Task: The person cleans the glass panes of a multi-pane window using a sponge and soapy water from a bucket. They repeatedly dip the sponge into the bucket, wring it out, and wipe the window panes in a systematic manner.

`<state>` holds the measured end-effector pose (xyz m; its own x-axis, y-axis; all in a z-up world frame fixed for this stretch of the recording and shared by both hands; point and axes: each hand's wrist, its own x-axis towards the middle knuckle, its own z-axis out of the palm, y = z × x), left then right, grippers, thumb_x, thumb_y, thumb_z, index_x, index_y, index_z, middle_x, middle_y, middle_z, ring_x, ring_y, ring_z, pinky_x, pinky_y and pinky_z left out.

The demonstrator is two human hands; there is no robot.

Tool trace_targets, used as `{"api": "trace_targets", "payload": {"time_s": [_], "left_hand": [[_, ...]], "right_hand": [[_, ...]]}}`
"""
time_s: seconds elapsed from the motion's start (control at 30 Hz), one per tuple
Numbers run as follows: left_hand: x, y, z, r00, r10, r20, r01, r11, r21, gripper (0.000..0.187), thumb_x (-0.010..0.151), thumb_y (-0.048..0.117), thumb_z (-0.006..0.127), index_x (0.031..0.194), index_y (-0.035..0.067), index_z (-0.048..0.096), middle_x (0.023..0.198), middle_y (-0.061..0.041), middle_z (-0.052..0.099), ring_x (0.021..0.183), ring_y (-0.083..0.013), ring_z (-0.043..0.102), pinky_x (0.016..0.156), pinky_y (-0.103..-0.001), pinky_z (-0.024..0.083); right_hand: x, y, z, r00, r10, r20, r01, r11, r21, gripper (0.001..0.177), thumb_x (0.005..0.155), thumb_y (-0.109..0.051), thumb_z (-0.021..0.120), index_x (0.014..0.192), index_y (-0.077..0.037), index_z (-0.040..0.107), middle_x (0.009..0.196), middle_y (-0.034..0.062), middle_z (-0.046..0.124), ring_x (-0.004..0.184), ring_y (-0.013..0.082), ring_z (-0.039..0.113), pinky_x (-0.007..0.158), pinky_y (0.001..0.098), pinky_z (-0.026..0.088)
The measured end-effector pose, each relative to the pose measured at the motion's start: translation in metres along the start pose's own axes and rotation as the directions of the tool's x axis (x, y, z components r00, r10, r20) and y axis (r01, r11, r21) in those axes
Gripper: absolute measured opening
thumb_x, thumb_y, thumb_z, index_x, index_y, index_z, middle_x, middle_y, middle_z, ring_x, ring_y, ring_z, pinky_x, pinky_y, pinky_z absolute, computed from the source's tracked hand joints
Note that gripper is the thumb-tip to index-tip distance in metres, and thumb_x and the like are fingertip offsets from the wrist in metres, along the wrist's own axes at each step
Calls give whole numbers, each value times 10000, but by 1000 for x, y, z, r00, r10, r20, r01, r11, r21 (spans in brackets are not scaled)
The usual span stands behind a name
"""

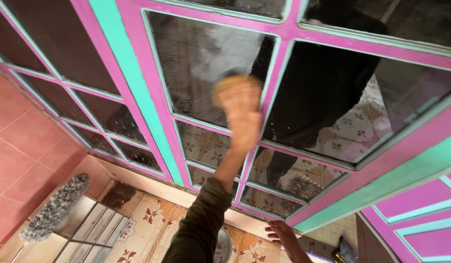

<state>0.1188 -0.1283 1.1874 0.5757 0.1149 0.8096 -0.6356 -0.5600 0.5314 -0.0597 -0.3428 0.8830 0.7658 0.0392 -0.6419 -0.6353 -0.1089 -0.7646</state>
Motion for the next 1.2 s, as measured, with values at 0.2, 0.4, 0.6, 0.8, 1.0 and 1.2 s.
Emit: {"api": "trace_targets", "payload": {"time_s": [0.2, 0.4, 0.6, 0.8, 1.0, 1.2], "left_hand": [[96, 3, -20, 985, 115, -128, -82, 966, 244, 502, 962, 437, 113, 1415, 238, 197, 1497, 41, 105, 1366, -309, -42, 1131, -498, -24], [69, -78, -65, 862, -213, -459, 263, 964, 47, 396, 981, 240, 322, 1375, 204, 308, 1474, -29, 190, 1396, -322, 74, 1155, -465, 117], [-50, -105, -65, 915, -257, -311, 314, 938, 148, 427, 744, -42, 602, 1150, 86, 561, 1108, -70, 585, 1100, -339, 497, 888, -371, 439], [-126, -115, -72, 591, -767, -250, 735, 640, -224, 278, 879, 119, 511, 1150, 147, 562, 950, -51, 675, 817, -206, 645, 694, -291, 529], [-160, -49, 2, 696, -694, 185, 569, 375, -732, 594, 880, 368, 282, 1388, 80, 168, 1465, -153, 178, 1187, -275, 312, 974, -317, 310], [-151, -54, 57, 892, -431, 137, 446, 785, -431, 618, 950, 359, 208, 1383, -29, -2, 1467, -190, -95, 1341, -344, -184, 1087, -426, -75]], "right_hand": [[-10, -9, 44, 986, -61, 155, 67, 997, -35, 270, 828, -278, 486, 1027, -102, 528, 1010, 81, 638, 867, 192, 593, 728, 306, 469], [-5, -40, 54, 897, -435, 84, 422, 780, -462, 252, 850, -308, 477, 971, -90, 511, 972, 76, 641, 858, 170, 607, 714, 339, 491], [-42, -173, 74, 463, -879, 116, 688, 274, -672, 188, 822, -183, 501, 969, -68, 524, 931, 116, 599, 855, 239, 598, 757, 362, 496], [-97, -277, 109, 98, -963, 249, 641, -130, -756, 257, 799, -54, 529, 1051, -16, 489, 1138, 145, 477, 1077, 327, 454, 887, 394, 408], [-91, -288, 120, 56, -943, 327, 486, -260, -834, 417, 780, 23, 487, 1192, 60, 436, 1221, 173, 414, 1132, 324, 431, 947, 401, 379], [-59, -280, 103, 131, -909, 396, 412, -313, -856, 420, 790, 31, 499, 1200, 61, 411, 1264, 151, 389, 1183, 313, 399, 969, 384, 365]]}}
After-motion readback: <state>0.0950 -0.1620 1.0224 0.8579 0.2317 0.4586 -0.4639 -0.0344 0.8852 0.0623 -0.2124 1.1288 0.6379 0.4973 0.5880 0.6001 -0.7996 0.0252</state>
